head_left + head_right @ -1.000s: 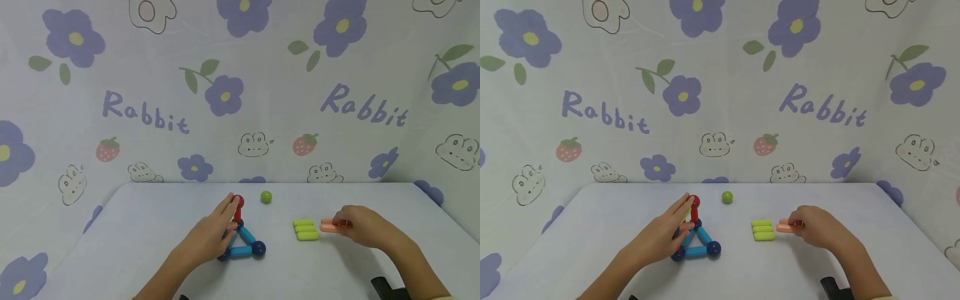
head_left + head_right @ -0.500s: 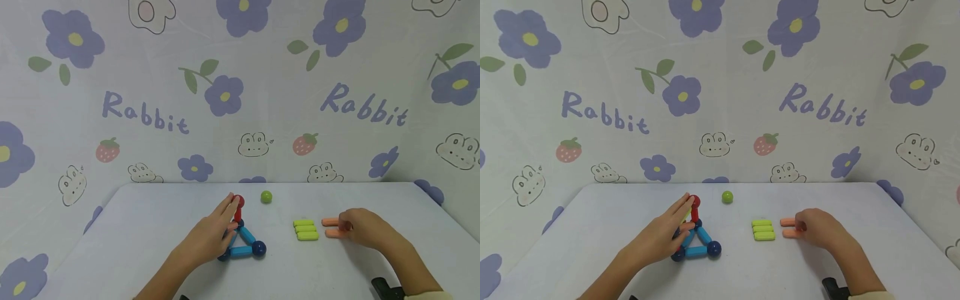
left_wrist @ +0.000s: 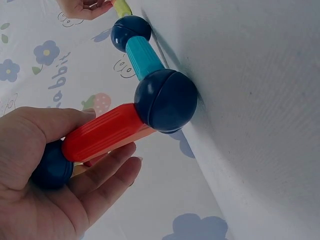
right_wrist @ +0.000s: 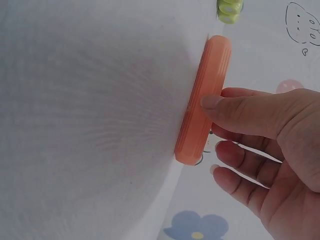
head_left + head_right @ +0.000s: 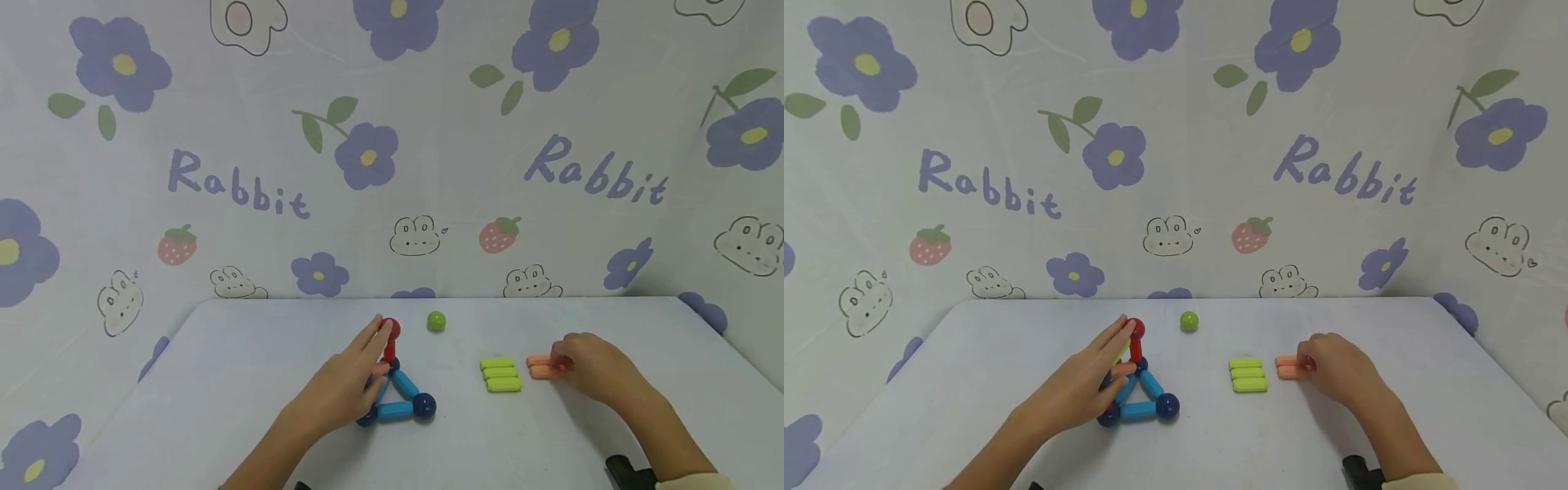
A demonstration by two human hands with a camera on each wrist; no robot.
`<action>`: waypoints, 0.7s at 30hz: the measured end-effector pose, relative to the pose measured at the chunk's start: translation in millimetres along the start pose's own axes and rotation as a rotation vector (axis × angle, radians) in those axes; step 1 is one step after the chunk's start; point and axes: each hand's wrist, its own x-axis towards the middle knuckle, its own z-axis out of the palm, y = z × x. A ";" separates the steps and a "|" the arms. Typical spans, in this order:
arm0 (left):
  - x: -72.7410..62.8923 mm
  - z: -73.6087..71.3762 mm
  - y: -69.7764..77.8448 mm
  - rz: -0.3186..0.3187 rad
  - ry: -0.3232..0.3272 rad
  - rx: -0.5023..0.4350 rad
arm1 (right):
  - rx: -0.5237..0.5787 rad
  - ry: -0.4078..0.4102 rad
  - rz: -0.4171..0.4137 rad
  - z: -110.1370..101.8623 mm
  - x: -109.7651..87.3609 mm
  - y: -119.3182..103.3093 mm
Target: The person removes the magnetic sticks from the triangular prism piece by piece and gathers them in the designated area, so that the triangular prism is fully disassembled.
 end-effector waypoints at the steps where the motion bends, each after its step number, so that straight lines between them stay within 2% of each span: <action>1: 0.0 0.3 -0.3 0.002 0.002 -0.001 | -0.005 0.011 -0.005 0.2 -0.1 -0.4; 8: -0.2 1.7 -2.4 0.028 0.012 -0.004 | 0.009 0.035 -0.003 -1.1 0.2 -4.0; 11: 0.6 1.6 -2.8 0.032 0.004 -0.022 | 0.029 0.047 -0.027 -3.8 1.4 -9.6; 17: 1.2 -0.8 -0.5 -0.009 -0.057 -0.060 | 0.098 0.047 -0.068 -13.1 2.1 -30.0; 21: 0.3 -4.3 1.2 0.001 -0.112 -0.082 | 0.134 0.046 -0.109 -19.3 1.8 -45.6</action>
